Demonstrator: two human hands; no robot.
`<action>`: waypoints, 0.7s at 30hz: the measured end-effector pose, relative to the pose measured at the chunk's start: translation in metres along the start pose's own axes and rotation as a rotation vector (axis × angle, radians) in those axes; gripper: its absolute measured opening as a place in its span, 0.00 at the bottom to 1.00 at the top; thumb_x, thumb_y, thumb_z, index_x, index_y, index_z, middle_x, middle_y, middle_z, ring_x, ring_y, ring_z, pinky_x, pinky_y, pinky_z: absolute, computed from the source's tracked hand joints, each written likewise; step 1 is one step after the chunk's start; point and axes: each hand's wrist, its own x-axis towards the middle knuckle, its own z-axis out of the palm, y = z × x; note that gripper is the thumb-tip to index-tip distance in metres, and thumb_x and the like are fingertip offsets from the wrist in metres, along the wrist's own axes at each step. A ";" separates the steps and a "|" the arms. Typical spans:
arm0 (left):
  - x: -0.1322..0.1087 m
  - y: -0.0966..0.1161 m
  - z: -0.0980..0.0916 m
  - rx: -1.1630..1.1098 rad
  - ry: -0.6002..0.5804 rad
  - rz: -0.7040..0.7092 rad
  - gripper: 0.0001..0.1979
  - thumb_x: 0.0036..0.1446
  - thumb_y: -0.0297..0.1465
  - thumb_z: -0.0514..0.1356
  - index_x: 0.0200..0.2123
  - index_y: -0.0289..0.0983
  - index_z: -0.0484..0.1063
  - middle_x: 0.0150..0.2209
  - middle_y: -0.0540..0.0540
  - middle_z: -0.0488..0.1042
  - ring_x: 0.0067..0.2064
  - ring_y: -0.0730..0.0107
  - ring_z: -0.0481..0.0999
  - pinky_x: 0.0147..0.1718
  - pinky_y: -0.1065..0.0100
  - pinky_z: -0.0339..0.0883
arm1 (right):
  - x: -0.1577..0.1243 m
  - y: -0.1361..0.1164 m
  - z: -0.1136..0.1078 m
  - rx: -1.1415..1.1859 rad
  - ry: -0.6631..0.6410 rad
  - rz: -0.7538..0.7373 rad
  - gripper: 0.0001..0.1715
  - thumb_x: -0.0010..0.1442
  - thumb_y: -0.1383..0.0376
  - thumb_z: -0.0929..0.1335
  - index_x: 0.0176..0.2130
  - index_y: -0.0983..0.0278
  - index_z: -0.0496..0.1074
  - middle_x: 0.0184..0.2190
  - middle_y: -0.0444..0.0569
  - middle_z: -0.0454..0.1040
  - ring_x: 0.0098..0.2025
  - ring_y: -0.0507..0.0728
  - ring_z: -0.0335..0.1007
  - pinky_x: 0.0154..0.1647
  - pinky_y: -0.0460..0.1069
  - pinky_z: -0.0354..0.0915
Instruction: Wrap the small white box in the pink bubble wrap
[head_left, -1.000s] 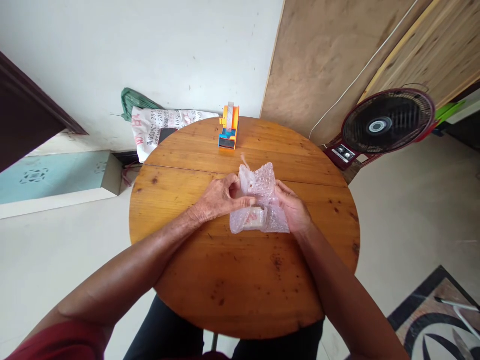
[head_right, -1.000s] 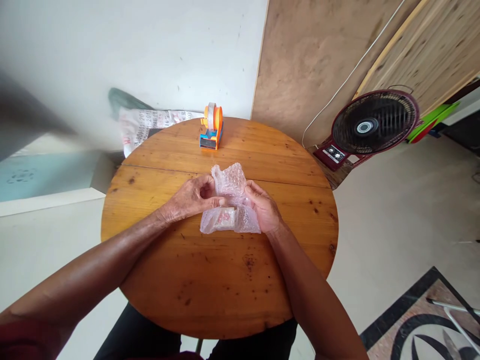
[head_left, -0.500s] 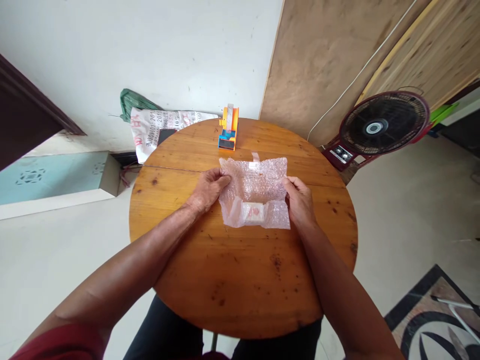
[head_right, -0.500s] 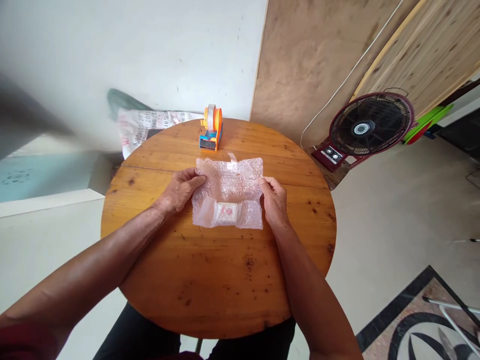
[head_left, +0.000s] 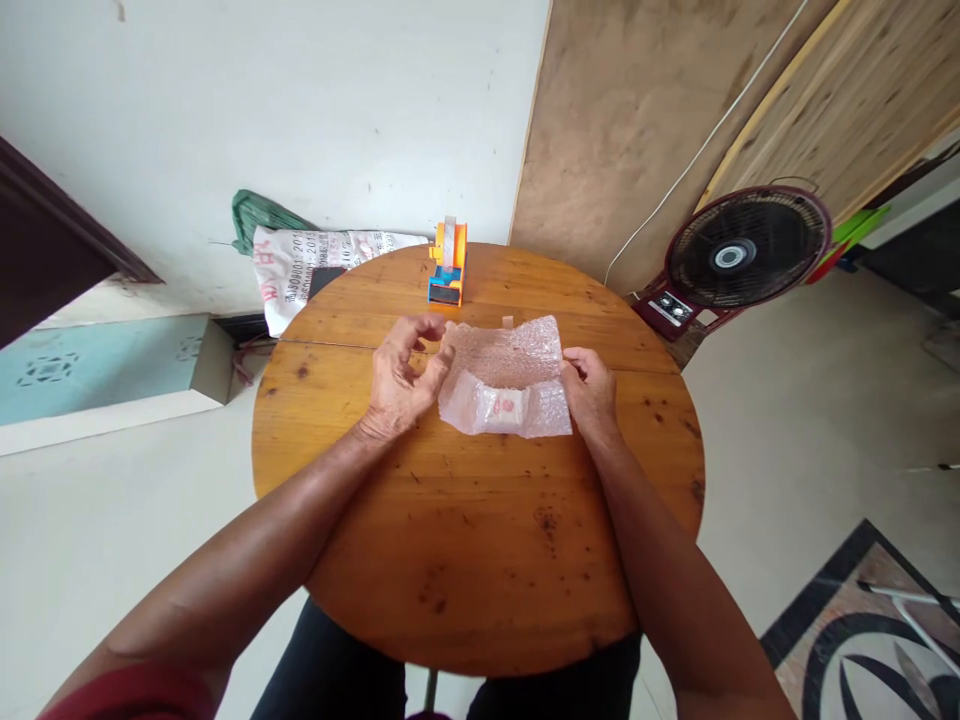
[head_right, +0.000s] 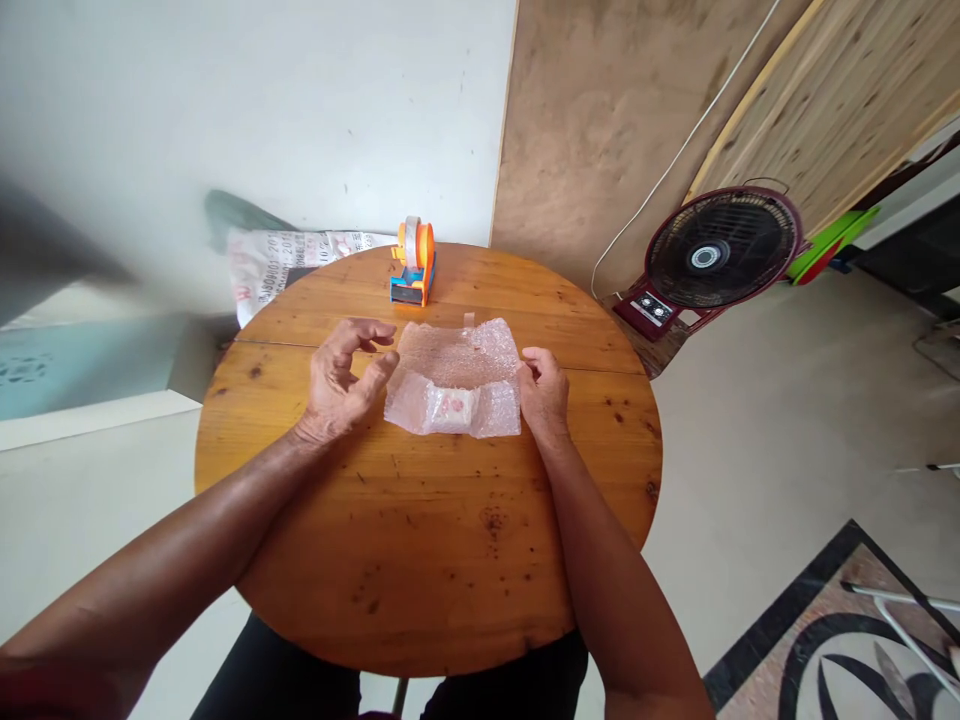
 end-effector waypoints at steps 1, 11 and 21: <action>-0.001 0.006 -0.004 0.041 -0.049 0.057 0.15 0.56 0.37 0.60 0.44 0.36 0.72 0.41 0.44 0.76 0.44 0.63 0.75 0.43 0.62 0.69 | 0.000 0.000 0.000 -0.020 0.005 0.000 0.16 0.54 0.59 0.67 0.40 0.65 0.74 0.36 0.53 0.80 0.37 0.60 0.76 0.42 0.54 0.68; -0.007 0.014 -0.007 -0.010 -0.495 -0.076 0.20 0.53 0.31 0.60 0.51 0.35 0.71 0.36 0.45 0.79 0.38 0.63 0.78 0.43 0.61 0.69 | 0.003 0.009 -0.005 -0.121 0.030 0.037 0.19 0.53 0.57 0.66 0.43 0.63 0.74 0.36 0.54 0.81 0.37 0.62 0.77 0.42 0.56 0.70; 0.007 0.039 -0.039 -0.623 -1.299 -0.459 0.20 0.54 0.40 0.66 0.48 0.37 0.75 0.39 0.39 0.80 0.41 0.58 0.81 0.40 0.62 0.74 | 0.002 0.005 -0.007 -0.257 -0.024 0.016 0.18 0.54 0.60 0.65 0.43 0.63 0.75 0.37 0.53 0.82 0.39 0.62 0.78 0.45 0.56 0.70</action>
